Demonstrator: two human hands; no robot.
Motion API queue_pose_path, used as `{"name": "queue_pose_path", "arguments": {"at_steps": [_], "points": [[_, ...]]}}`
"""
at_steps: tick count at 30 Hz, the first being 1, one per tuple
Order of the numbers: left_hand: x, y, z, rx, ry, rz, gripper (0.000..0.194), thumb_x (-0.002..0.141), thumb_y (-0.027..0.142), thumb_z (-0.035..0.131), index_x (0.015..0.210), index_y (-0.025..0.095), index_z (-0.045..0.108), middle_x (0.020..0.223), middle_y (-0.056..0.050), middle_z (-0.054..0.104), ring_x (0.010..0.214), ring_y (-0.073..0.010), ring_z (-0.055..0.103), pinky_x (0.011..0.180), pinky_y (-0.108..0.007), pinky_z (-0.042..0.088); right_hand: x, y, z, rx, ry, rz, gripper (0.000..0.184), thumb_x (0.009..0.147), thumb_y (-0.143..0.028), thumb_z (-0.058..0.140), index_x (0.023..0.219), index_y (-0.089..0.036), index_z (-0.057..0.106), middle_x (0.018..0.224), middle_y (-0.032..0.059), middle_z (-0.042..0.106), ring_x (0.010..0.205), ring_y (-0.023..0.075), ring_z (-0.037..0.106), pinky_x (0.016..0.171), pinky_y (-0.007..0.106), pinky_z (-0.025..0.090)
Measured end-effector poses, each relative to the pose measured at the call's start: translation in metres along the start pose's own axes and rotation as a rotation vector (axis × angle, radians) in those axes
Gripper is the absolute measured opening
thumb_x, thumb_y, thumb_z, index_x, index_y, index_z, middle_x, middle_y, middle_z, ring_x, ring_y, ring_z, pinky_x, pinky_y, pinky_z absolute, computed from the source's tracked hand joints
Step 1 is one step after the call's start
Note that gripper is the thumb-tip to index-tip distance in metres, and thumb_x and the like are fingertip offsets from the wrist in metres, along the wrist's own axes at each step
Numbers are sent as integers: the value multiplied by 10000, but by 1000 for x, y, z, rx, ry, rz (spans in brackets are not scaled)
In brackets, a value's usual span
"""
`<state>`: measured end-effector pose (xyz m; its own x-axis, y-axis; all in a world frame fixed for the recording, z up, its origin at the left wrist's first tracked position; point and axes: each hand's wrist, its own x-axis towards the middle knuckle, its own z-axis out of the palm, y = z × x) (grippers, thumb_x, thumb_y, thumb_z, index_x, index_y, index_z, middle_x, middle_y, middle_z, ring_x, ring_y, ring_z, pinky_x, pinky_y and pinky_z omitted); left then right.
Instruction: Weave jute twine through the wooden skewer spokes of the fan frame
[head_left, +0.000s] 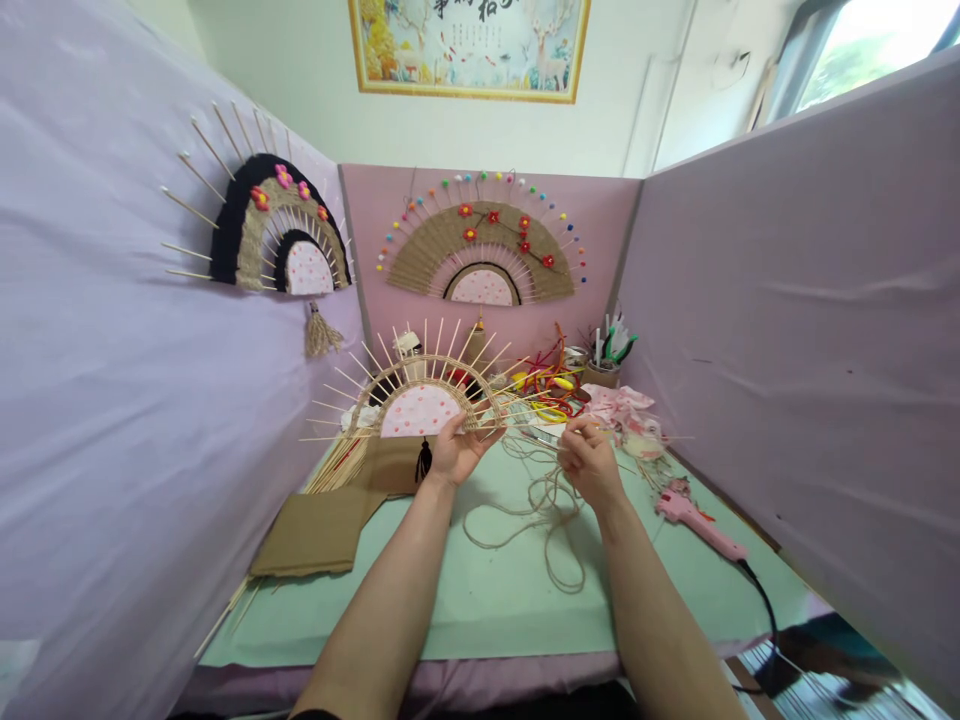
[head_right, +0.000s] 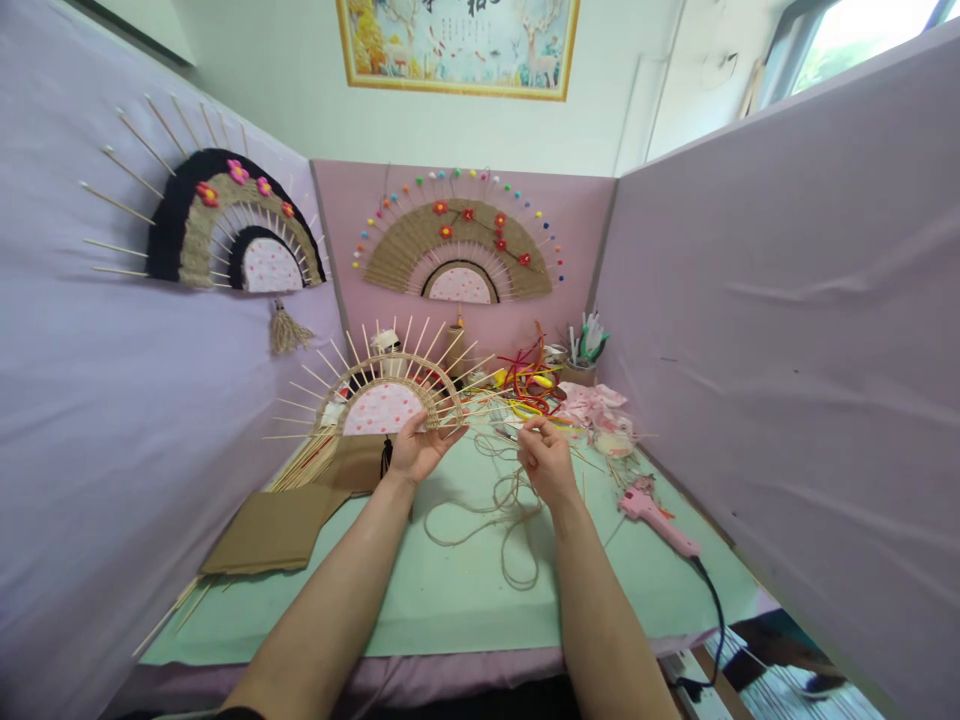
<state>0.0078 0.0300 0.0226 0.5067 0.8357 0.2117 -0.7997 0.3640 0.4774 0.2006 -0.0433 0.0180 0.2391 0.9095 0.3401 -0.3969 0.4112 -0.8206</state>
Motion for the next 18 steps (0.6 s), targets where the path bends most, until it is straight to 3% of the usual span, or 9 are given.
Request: {"name": "queue_pose_path", "arguments": {"at_steps": [4,8,13,18], "points": [[0,1,1,-18,21,25,275,829,202,433,1015,158,630,979,-79,683,960,-234,624,957,-490,394,-4,5,0,-163,-200,203,296,674,-321,699,744,-216,431,461,-120,268,376,31,150,376,184,101],[0,2,3,-41,37,26,284,830,207,424,1023,152,624,961,-77,685,959,-224,624,971,-474,385,-9,11,5,-367,-417,341,300,720,-386,655,918,-197,533,455,-114,275,387,43,178,383,191,116],[-2,-5,7,-28,40,-12,309,840,248,405,1045,134,607,989,-105,675,988,-228,610,970,-462,383,-16,17,22,-511,-576,350,342,772,-447,571,932,-154,647,474,-83,272,428,56,224,412,198,171],[-4,-15,11,-60,31,-35,292,843,247,420,1063,170,596,1008,-75,668,984,-203,602,923,-409,421,-19,20,29,-588,-627,336,318,766,-449,565,842,-165,684,451,-70,300,422,60,228,401,200,138]]}}
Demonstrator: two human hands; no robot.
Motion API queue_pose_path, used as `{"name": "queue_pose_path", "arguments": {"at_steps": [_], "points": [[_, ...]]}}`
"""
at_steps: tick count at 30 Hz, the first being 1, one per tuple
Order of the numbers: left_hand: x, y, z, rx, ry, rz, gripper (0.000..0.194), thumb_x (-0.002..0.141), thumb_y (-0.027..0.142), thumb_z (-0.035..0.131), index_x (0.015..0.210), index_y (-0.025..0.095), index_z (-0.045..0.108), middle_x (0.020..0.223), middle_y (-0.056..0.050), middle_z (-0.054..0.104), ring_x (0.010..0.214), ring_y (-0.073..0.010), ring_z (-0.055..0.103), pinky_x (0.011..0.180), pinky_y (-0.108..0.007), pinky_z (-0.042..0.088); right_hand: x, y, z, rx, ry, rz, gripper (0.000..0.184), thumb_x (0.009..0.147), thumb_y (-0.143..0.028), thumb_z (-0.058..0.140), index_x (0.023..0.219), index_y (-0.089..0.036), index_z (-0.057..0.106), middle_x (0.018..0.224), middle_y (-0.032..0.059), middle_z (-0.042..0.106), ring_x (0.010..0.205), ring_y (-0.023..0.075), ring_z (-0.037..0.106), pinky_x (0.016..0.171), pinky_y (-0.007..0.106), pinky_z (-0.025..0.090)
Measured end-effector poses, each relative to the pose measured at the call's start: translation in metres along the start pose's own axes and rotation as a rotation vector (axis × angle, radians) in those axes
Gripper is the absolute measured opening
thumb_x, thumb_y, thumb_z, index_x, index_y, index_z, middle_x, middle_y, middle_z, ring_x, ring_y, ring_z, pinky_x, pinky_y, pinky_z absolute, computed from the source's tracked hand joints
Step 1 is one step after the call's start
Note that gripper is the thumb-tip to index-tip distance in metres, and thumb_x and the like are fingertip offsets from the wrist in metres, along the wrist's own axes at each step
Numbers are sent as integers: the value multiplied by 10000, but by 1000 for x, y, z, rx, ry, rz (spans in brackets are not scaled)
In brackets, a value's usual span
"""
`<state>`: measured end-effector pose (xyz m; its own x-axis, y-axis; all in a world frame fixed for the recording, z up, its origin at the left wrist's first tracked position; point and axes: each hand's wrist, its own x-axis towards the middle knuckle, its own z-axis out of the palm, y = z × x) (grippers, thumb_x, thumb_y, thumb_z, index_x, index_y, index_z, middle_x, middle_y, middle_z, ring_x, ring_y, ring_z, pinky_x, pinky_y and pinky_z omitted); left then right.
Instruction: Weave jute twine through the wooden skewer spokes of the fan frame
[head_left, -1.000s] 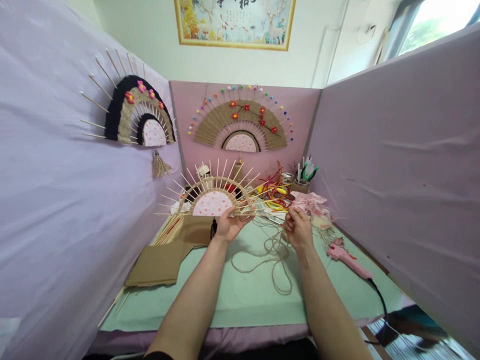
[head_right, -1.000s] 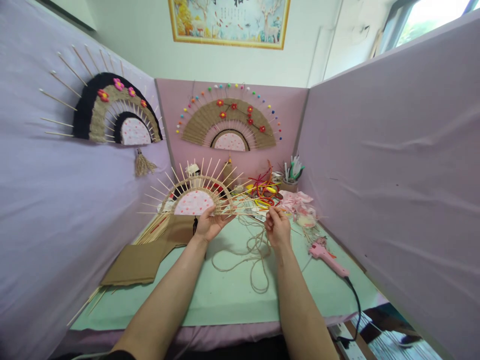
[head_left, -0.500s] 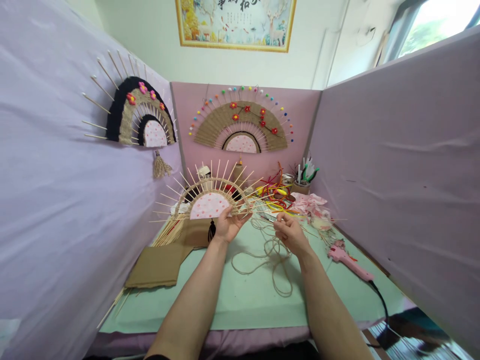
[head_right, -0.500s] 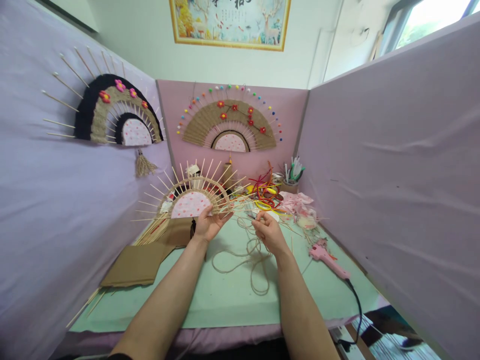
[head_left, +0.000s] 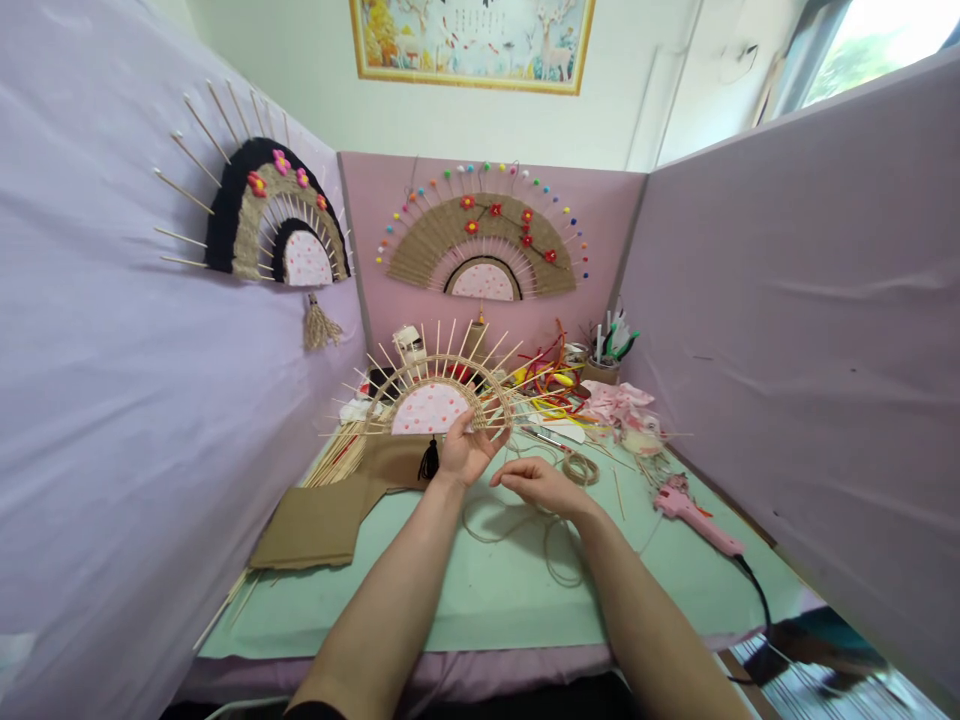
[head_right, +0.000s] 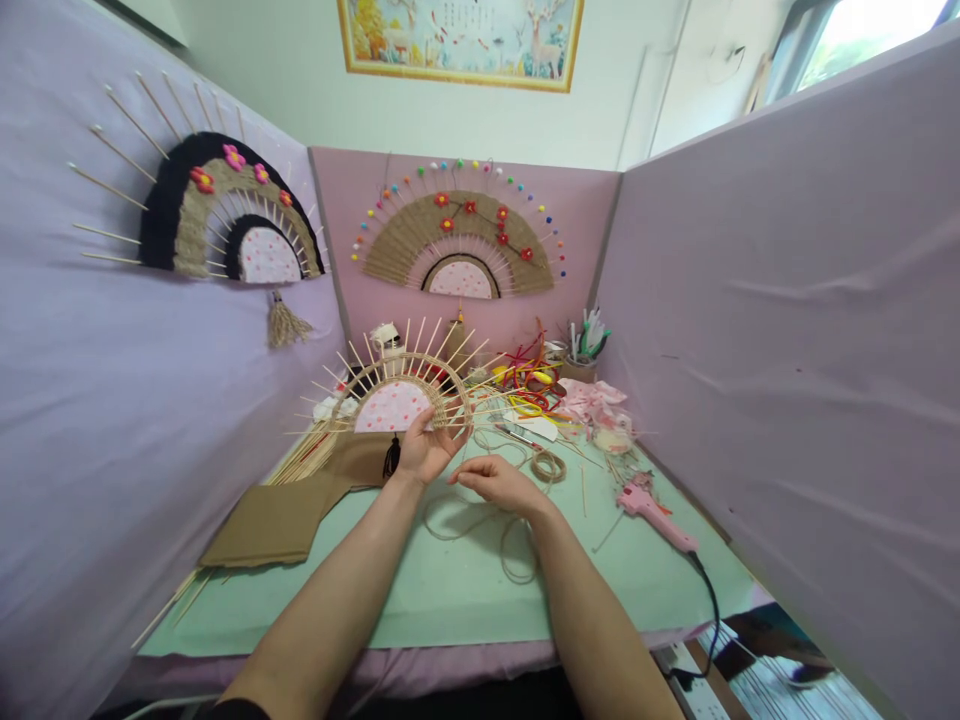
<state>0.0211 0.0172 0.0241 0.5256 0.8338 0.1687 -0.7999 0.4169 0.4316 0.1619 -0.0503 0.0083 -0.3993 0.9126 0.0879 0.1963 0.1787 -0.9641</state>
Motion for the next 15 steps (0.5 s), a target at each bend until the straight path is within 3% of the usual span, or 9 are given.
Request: {"name": "queue_pose_path", "arguments": {"at_steps": [4,10,15], "points": [[-1,-1,2,-7,22,-25,286,855,265,413,1057,180,597,1000,-61,667,909,-169,611,877,-359,438,4,9,-5,-13,178,36,274,737,-435,590,759,-173,670,455,-63,354,416,65,275,391,191,186],[-1,1,0,-26,0,-114,247,837,245,437,970,148,622,940,-67,677,831,-155,617,759,-303,472,13,26,-19,86,656,30,338,722,-505,570,634,-180,596,422,-69,330,375,68,261,363,206,184],[-4,-1,0,5,-32,-213,272,826,228,437,1014,125,603,952,-87,679,908,-197,617,899,-428,434,15,30,-27,166,892,-49,335,694,-513,599,648,-181,585,428,-75,328,382,69,255,371,215,207]]}}
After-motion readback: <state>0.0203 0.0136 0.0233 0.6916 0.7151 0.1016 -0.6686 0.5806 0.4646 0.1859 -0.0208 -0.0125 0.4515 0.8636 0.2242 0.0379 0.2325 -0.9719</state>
